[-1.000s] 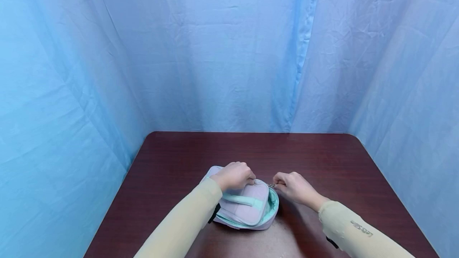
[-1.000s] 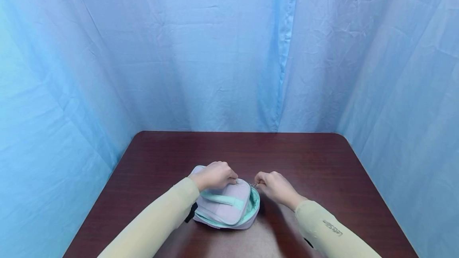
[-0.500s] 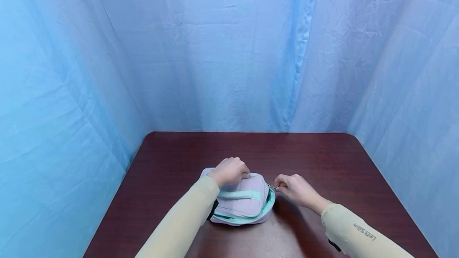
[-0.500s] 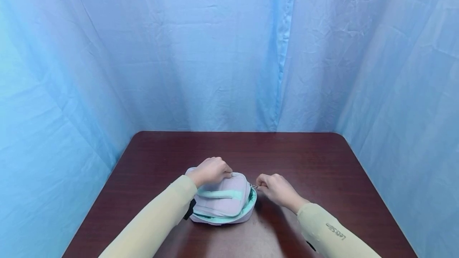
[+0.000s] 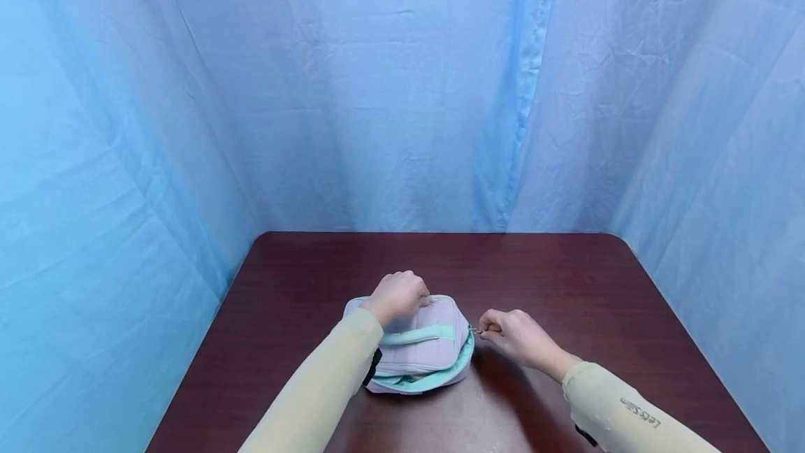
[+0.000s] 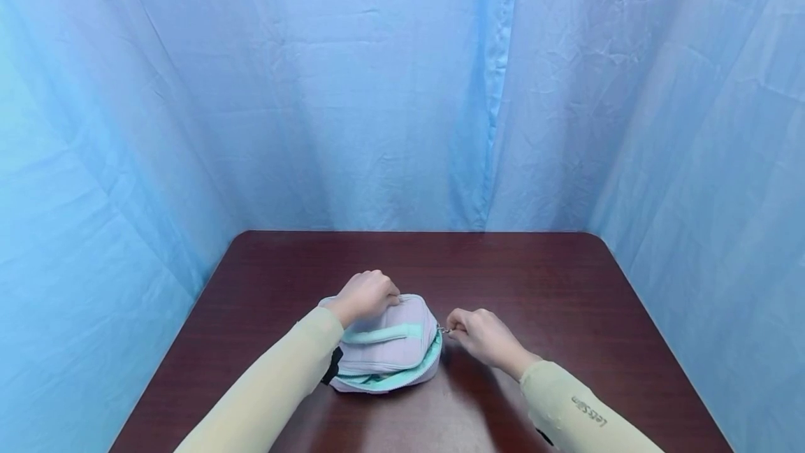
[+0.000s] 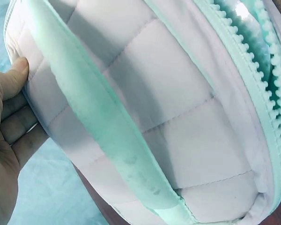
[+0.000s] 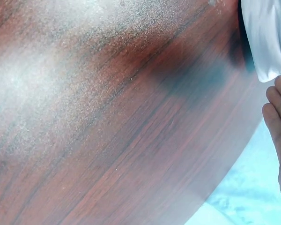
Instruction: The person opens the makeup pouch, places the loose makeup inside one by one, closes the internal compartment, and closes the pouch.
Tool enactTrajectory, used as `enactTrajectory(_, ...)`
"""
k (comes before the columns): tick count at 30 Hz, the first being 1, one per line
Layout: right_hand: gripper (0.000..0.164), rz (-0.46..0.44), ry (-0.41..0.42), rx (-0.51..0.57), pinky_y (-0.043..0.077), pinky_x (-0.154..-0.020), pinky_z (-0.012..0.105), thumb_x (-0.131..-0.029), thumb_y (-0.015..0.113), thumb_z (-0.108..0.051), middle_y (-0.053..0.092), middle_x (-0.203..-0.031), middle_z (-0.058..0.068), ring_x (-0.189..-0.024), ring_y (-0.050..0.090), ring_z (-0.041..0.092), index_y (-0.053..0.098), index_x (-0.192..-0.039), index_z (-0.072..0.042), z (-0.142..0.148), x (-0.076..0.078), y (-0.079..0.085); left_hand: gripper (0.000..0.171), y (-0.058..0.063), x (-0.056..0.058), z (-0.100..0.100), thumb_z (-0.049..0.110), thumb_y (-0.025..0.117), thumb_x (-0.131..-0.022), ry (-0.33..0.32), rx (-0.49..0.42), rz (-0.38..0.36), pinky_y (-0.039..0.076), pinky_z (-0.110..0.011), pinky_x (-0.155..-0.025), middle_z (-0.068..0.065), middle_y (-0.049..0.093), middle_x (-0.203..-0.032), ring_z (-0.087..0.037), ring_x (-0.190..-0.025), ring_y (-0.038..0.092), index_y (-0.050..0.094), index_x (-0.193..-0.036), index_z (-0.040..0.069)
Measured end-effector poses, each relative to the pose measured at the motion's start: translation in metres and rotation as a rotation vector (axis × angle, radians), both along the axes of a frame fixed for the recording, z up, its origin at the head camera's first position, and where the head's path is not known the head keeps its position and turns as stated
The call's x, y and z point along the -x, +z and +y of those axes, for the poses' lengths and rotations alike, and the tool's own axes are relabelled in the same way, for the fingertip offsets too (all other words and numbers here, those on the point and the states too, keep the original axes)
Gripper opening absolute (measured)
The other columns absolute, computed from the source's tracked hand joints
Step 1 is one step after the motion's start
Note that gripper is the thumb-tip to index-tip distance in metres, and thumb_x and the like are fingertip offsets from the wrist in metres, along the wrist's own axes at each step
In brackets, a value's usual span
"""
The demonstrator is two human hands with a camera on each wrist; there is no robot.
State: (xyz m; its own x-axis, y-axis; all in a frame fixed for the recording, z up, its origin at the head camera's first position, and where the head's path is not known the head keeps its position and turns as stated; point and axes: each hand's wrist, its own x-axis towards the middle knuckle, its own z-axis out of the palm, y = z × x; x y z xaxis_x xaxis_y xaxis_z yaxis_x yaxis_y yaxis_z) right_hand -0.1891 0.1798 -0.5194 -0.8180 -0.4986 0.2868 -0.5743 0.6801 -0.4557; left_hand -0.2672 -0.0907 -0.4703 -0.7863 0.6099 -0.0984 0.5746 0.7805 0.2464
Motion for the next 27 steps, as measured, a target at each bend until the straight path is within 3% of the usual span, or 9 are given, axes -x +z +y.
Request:
enactTrajectory(5,0.016,0.01,0.0,0.01,0.045,-0.055,0.019,-0.086,0.08,-0.006,0.063,-0.075,-0.013,-0.063,0.048,-0.006,0.068,-0.089,-0.015,-0.003,-0.001,-0.003,0.016,0.0,0.001,-0.001,0.023,0.068,-0.1,0.06,0.005,-0.006,0.059,-0.029,-0.071,0.007,0.078,-0.1,-0.009,-0.084,0.07,0.084,-0.103,0.023)
enactTrajectory(14,0.017,0.008,0.018,0.029,0.043,-0.054,0.017,-0.085,0.081,-0.005,0.061,-0.074,-0.014,-0.061,0.043,-0.006,0.068,-0.088,-0.016,-0.01,-0.005,-0.005,0.014,-0.003,0.005,0.001,0.024,0.071,-0.098,0.18,0.035,-0.012,0.049,-0.027,-0.058,0.005,0.075,-0.085,-0.006,-0.061,0.056,0.084,-0.096,0.019)
enactTrajectory(20,0.02,0.064,0.038,0.044,0.043,-0.054,0.016,-0.082,0.083,-0.002,0.063,-0.074,-0.013,-0.061,0.045,-0.007,0.068,-0.089,-0.015,-0.011,-0.002,-0.008,0.023,0.002,0.006,-0.001,0.023,0.071,-0.097,0.259,0.025,-0.109,0.045,-0.03,-0.055,0.005,0.06,-0.064,-0.01,-0.056,0.049,0.077,-0.076,0.016)
enactTrajectory(23,0.02,0.097,0.026,0.043,0.044,-0.054,0.016,-0.082,0.084,-0.004,0.062,-0.073,-0.013,-0.061,0.045,-0.007,0.068,-0.089,-0.016,-0.01,0.0,-0.009,0.019,0.003,0.008,-0.003,0.023,0.071,-0.096,0.256,0.003,-0.159,0.048,-0.031,-0.058,0.004,0.068,-0.074,-0.011,-0.061,0.054,0.079,-0.081,0.015)
enactTrajectory(25,0.02,0.092,0.015,0.044,0.044,-0.055,0.016,-0.082,0.084,-0.004,0.062,-0.073,-0.013,-0.061,0.045,-0.007,0.069,-0.089,-0.015,-0.009,0.001,-0.009,0.013,0.003,0.009,-0.004,0.022,0.071,-0.097,0.226,-0.023,-0.18,0.053,-0.033,-0.064,0.002,0.075,-0.091,-0.012,-0.072,0.062,0.082,-0.096,0.015)
enactTrajectory(27,0.018,0.069,0.008,0.044,0.044,-0.055,0.017,-0.083,0.083,-0.005,0.062,-0.074,-0.012,-0.061,0.045,-0.006,0.069,-0.09,-0.015,-0.008,0.002,-0.008,0.02,0.002,0.008,-0.003,0.021,0.068,-0.099,0.17,-0.054,-0.194,0.056,-0.033,-0.074,0.0,0.076,-0.112,-0.013,-0.089,0.068,0.08,-0.115,0.016)
